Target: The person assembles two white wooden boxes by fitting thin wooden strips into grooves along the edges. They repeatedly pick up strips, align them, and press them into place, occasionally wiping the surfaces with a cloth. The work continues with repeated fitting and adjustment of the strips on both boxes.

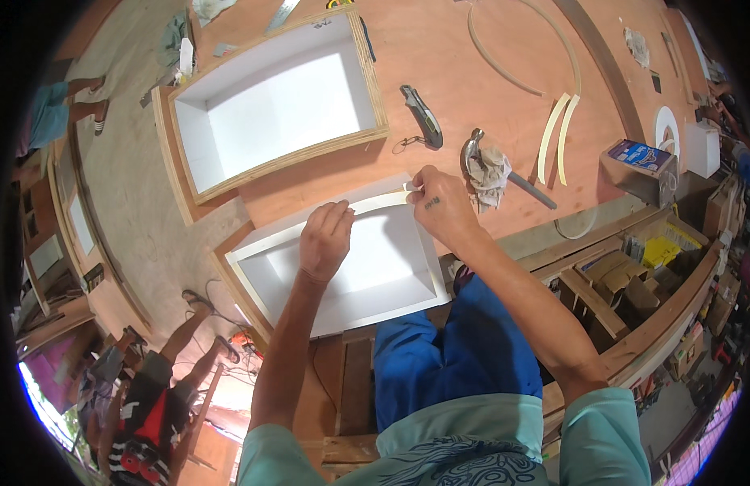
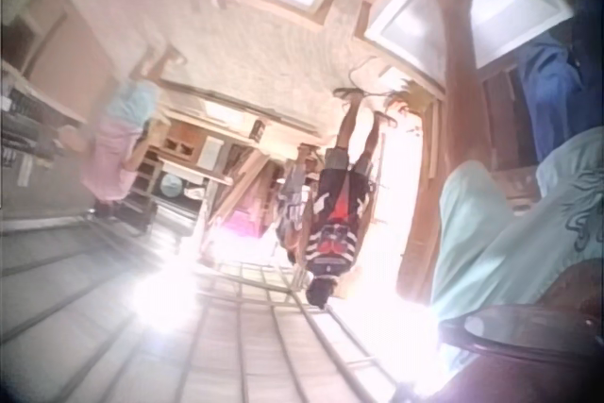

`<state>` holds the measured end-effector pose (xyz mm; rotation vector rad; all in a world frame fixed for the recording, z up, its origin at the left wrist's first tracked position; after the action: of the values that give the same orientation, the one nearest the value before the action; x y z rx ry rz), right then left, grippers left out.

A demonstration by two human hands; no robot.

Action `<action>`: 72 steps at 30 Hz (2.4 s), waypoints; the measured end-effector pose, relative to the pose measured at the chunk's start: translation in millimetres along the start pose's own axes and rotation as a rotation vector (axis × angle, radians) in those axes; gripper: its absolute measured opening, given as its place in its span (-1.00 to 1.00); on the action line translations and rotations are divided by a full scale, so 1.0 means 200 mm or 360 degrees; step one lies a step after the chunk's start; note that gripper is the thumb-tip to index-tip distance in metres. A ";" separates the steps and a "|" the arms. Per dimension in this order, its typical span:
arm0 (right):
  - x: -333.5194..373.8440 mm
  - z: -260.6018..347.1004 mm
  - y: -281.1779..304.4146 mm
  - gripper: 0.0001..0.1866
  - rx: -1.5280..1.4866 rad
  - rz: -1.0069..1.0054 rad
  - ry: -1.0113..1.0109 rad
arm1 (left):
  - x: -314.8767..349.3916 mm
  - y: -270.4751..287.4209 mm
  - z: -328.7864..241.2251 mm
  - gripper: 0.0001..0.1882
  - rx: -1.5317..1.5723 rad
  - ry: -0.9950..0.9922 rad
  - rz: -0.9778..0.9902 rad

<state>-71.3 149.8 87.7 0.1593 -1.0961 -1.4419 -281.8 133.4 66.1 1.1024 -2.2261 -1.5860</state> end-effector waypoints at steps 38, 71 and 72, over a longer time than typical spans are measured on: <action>-0.07 -0.04 -0.06 -0.83 0.0116 0.0037 0.0047 | -0.27 -0.19 -0.20 -0.87 0.0034 -0.0061 -0.0252; -0.29 -1.07 0.30 -0.84 -0.0073 -0.0020 -0.0011 | -0.23 -0.04 -0.43 -0.67 0.0222 0.1360 -0.1010; -0.25 -1.03 0.35 -0.83 -0.0318 0.0115 -0.0046 | -0.28 -0.06 -0.49 -0.66 0.0379 0.1438 -0.1025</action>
<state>127.1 100.3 -0.1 -0.0426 -0.9648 -1.4828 -183.9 96.2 110.1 2.1920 -1.5091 -0.6639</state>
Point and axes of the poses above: each hand's wrist, its own x-axis away from the middle knuckle, its own y-axis out of the back of the hand, z = x × y, the point moved 5 cm from there along -x, towards the middle knuckle, and after that the axes turned 12 degrees about -y, right-handed, at the moved point
